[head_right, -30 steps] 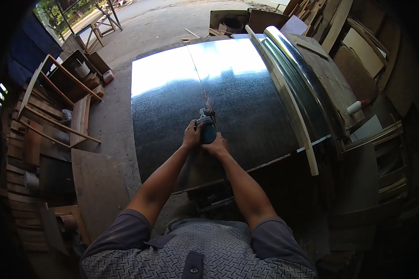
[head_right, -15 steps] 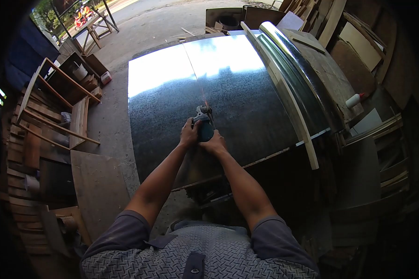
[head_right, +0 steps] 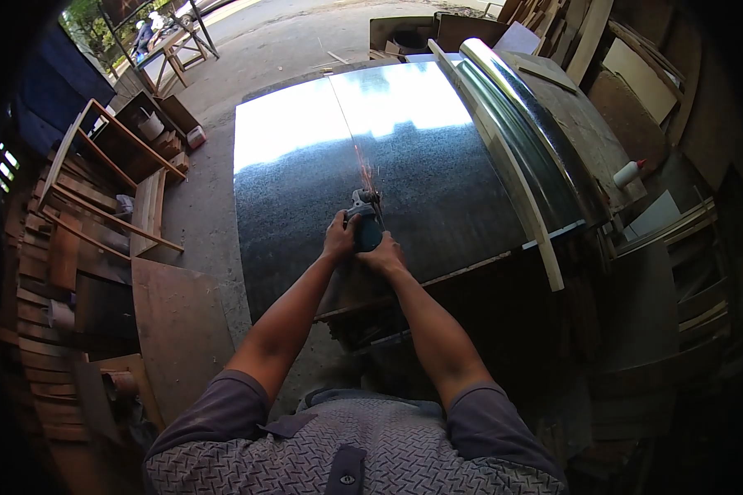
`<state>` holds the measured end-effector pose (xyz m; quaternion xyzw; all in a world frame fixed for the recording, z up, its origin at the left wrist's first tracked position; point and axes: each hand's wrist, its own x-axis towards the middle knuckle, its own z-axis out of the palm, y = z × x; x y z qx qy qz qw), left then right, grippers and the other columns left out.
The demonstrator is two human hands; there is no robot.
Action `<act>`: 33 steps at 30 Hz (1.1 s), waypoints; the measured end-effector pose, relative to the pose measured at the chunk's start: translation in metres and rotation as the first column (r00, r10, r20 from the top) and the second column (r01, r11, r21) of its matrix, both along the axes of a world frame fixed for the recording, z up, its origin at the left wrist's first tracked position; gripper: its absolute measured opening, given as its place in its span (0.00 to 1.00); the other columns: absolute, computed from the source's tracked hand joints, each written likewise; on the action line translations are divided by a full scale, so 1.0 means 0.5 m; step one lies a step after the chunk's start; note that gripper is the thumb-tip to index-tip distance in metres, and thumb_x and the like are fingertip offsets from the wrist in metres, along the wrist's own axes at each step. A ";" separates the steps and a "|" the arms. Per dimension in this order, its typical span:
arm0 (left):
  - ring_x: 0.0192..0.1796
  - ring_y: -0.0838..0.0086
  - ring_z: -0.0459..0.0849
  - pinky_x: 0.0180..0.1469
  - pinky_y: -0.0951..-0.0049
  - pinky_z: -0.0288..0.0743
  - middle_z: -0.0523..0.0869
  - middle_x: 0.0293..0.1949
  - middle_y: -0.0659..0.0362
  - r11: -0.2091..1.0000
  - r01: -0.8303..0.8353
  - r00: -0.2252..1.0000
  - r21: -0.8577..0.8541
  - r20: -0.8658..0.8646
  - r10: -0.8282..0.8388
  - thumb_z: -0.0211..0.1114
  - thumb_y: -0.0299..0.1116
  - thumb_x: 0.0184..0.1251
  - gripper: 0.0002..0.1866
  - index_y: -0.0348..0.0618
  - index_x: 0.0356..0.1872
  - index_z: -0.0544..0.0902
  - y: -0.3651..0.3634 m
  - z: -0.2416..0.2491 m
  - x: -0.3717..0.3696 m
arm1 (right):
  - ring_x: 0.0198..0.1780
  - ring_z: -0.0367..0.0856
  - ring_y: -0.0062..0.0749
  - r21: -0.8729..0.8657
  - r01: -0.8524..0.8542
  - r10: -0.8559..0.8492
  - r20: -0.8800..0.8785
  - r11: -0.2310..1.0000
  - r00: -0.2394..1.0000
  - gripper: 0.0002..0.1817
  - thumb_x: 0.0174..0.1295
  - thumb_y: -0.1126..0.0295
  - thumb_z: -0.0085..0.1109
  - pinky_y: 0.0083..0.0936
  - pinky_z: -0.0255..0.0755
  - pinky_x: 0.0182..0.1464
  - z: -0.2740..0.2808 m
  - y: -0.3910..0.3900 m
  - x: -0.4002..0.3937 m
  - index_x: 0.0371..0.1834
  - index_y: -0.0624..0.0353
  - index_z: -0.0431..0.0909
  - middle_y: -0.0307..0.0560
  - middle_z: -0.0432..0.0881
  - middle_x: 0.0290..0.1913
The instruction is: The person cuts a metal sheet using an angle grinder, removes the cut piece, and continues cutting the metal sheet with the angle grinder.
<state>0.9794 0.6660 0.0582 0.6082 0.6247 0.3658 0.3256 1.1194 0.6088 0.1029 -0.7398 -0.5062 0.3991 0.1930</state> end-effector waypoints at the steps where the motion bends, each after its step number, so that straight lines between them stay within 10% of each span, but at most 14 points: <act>1: 0.62 0.45 0.79 0.64 0.54 0.70 0.82 0.57 0.39 1.000 -0.001 1.000 -0.001 0.000 0.001 0.59 0.58 0.73 0.35 0.34 0.64 0.74 -0.006 0.005 0.001 | 0.62 0.81 0.51 0.019 0.000 0.000 0.022 1.000 1.000 0.48 0.37 0.51 0.80 0.39 0.75 0.63 -0.003 -0.005 0.000 0.62 0.63 0.71 0.62 0.81 0.60; 33: 0.60 0.47 0.82 0.60 0.54 0.72 0.84 0.55 0.41 0.999 0.030 1.000 -0.034 -0.007 -0.030 0.59 0.58 0.73 0.30 0.42 0.62 0.76 -0.122 0.009 0.019 | 0.59 0.83 0.52 0.015 -0.002 0.002 0.001 1.000 1.000 0.47 0.37 0.52 0.80 0.39 0.77 0.61 -0.006 -0.119 0.024 0.62 0.65 0.72 0.63 0.83 0.56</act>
